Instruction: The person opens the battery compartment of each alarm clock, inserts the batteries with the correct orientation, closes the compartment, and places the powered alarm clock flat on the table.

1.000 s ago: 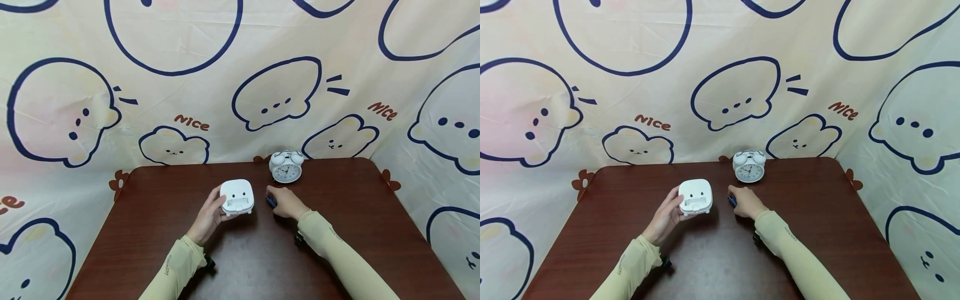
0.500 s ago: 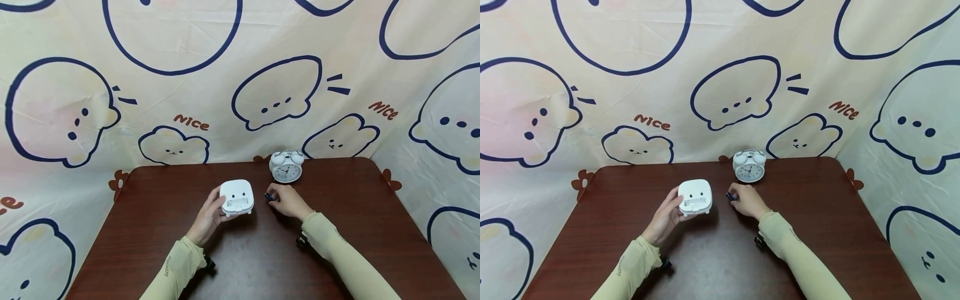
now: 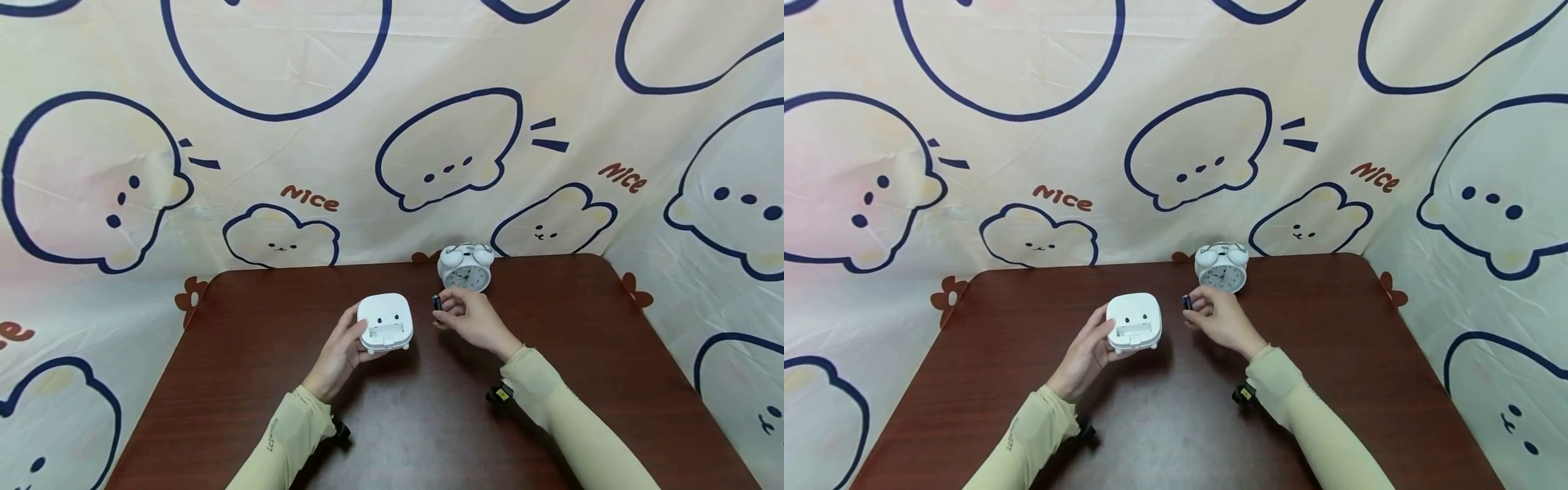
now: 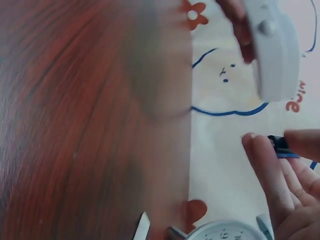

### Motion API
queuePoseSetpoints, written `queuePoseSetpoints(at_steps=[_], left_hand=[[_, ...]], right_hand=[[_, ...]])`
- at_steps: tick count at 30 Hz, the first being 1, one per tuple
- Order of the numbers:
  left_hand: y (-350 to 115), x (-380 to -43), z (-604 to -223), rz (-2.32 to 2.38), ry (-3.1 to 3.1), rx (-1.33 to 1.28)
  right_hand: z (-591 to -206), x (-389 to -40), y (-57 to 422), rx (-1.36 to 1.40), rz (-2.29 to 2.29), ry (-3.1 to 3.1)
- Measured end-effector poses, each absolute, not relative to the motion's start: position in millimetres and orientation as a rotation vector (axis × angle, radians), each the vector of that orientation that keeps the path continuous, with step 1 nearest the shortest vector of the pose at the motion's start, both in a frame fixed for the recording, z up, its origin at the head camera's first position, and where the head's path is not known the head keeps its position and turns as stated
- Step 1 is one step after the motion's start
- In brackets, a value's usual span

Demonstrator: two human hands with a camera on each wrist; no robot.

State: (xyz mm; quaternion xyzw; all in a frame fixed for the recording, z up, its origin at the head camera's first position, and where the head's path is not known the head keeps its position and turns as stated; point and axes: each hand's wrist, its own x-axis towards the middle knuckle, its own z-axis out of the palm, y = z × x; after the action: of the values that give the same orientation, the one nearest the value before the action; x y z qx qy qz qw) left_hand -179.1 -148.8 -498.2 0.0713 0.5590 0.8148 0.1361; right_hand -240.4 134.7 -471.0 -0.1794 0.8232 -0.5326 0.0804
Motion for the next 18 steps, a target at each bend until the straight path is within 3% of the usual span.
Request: queuePoseSetpoints(at_steps=[18], left_hand=[[-146.9,-178.1,-500.5,2.372,1.601,0.195]], right_hand=[[-451.5,-229.8,136.9,-0.633,-1.782,2.333]])
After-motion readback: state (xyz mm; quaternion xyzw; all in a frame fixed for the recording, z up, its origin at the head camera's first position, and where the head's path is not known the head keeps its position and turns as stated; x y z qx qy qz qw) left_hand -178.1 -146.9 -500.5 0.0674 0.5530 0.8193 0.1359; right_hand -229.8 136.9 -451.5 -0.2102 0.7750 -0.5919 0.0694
